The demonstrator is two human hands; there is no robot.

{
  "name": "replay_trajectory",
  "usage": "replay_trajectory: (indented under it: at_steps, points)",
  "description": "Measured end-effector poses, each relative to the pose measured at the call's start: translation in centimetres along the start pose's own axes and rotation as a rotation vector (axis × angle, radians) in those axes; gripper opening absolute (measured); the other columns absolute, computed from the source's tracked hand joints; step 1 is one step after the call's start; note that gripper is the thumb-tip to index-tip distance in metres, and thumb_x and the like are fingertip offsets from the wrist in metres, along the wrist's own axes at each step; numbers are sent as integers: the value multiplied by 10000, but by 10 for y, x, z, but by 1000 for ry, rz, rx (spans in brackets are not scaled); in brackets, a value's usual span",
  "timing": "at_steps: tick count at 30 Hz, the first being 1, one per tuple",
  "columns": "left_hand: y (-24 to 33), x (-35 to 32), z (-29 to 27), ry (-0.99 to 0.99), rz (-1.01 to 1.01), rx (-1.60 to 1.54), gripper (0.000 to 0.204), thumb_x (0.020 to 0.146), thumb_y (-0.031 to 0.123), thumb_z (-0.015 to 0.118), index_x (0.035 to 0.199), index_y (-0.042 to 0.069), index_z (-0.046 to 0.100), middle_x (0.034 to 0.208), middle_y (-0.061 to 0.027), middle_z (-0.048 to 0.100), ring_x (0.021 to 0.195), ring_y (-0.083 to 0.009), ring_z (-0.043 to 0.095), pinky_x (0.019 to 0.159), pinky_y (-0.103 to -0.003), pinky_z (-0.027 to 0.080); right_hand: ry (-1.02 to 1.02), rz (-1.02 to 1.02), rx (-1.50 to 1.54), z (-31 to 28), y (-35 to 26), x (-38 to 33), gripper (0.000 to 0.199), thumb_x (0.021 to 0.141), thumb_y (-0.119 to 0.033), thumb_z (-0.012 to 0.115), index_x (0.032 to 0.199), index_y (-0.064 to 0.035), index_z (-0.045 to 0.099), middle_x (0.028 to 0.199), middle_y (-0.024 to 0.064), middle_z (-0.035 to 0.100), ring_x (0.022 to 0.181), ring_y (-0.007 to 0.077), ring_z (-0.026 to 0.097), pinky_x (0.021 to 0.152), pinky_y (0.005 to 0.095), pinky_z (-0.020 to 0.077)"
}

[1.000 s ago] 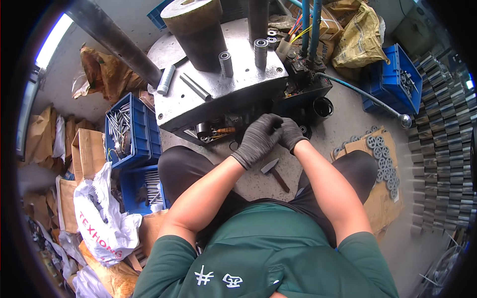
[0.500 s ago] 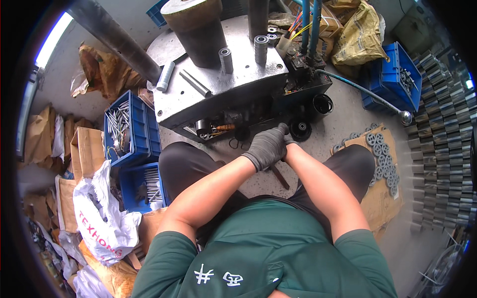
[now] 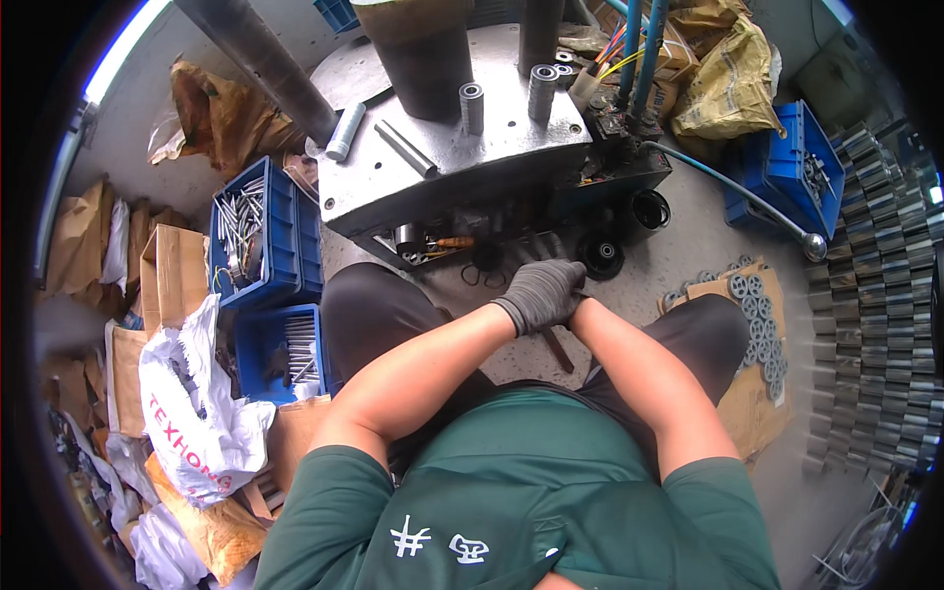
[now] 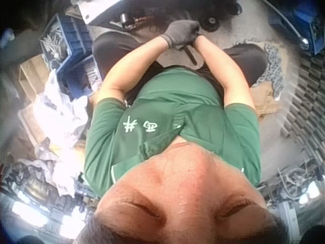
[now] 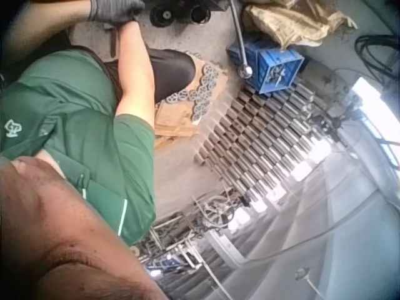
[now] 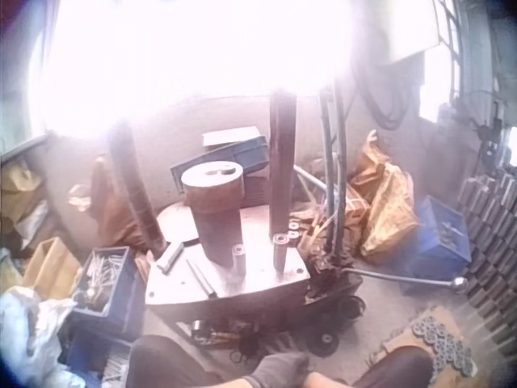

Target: The recorder uses a manual hydraulic press to assemble metal shafts into geared flanges in an industrial workshop environment.

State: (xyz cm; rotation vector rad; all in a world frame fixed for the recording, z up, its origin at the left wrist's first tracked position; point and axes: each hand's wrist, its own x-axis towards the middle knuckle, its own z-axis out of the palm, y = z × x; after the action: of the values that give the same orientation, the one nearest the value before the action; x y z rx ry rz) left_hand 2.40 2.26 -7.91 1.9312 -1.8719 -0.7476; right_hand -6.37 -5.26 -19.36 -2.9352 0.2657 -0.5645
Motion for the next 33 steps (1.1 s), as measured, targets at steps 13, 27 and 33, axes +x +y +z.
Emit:
replay_trajectory:
  at_steps: [13, 27, 33]
  points:
    - [3, 10, -8, 281, 147, 9, 157, 924, 184, 657, 1021, 65, 690, 1002, -150, 688, 917, -367, 706, 824, -479, 565, 205, 888, 1124, 26, 45, 13, 416, 957, -184, 635, 1371, -154, 617, 1258, 116, 673, 1137, 279, 650, 1035, 506, 496]
    - [-6, 11, 6, 338, -318, -800, 249, 928, 158, 759, 1056, -34, 666, 929, -157, 728, 853, -205, 699, 816, -366, 565, 611, 1402, 1518, -30, 65, 74, 422, 986, -417, 707, 1201, -54, 699, 1079, 118, 715, 824, 247, 711, 665, 373, 596]
    - [-11, 20, 8, 328, -14, -237, 327, 849, 249, 735, 1016, -9, 623, 960, -268, 695, 959, -464, 683, 843, -522, 543, 458, 1407, 1357, -27, 84, 64, 610, 925, -537, 768, 1192, 10, 719, 1046, 137, 741, 878, 253, 728, 715, 378, 599]
